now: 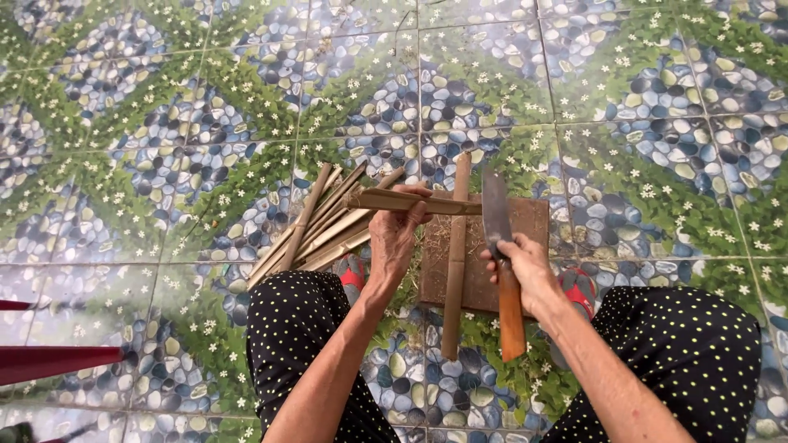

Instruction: A person sits on the floor and uses a knife to scrape and smooth a piece of wood or bamboo.

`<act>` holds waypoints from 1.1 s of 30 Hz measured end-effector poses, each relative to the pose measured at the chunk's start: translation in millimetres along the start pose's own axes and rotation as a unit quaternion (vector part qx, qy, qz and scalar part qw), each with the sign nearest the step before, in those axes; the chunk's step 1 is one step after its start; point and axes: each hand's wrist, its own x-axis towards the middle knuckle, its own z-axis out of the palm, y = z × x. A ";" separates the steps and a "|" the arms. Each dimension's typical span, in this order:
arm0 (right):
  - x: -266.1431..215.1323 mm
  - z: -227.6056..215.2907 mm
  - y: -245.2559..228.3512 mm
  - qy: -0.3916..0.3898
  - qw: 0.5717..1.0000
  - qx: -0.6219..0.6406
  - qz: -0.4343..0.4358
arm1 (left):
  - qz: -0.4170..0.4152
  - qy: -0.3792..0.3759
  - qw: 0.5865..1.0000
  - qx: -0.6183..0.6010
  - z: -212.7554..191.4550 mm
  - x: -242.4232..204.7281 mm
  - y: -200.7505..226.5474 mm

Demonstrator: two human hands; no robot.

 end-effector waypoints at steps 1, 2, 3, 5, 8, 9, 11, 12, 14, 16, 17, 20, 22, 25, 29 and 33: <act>2.2 3.6 2.6 0.000 1.000 0.003 0.001 | 0.000 -0.002 1.000 0.002 -1.7 1.0 9.9; 4.7 7.0 5.5 -0.007 1.000 0.015 0.015 | 0.011 -0.005 1.000 0.018 -3.2 2.0 19.3; 5.0 8.1 9.8 -0.010 0.999 0.026 0.032 | 0.018 -0.008 0.999 0.032 -3.3 0.7 28.5; 19.9 5.8 18.6 -0.016 0.997 0.055 0.044 | 0.005 -0.011 0.999 0.050 -9.7 -0.4 2.4; 29.1 8.1 17.7 -0.033 0.993 0.097 0.062 | 0.005 -0.013 0.998 0.059 -13.9 1.2 29.8; 29.6 9.8 15.9 -0.041 0.990 0.112 0.070 | 0.014 -0.016 0.999 0.048 -14.3 1.9 49.6; 37.9 8.8 22.4 -0.061 0.989 0.119 0.067 | 0.015 -0.020 0.999 0.041 -19.2 7.8 13.0; 41.9 7.3 25.9 -0.078 0.987 0.124 0.062 | 0.016 -0.024 0.999 0.032 -21.0 10.2 -5.5; 40.9 9.0 27.3 -0.073 0.986 0.128 0.074 | -0.001 -0.024 1.000 0.014 -26.9 6.1 -7.3; 41.5 9.7 27.6 -0.068 0.985 0.131 0.083 | -0.016 -0.024 1.000 -0.005 -28.7 6.2 -10.3; 41.5 10.0 28.9 -0.080 0.983 0.140 0.088 | -0.014 -0.022 1.000 -0.017 -28.6 6.5 -13.0; 13.2 19.2 10.1 -0.121 0.977 0.141 0.101 | 0.008 -0.018 1.000 -0.003 -29.9 7.4 -13.8; -1.4 22.8 0.1 -0.153 0.973 0.131 0.109 | 0.029 -0.015 0.999 0.023 -29.6 7.6 -12.1; 1.3 22.4 3.6 -0.159 0.974 0.136 0.091 | 0.005 -0.017 1.000 0.024 -30.1 7.2 -10.7; -7.5 25.4 -1.2 -0.156 0.973 0.140 0.093 | 0.015 -0.017 0.999 0.049 -30.5 5.9 -13.2; -6.7 25.4 -5.4 -0.173 0.971 0.132 0.097 | 0.010 -0.016 0.999 0.039 -26.0 3.9 -11.3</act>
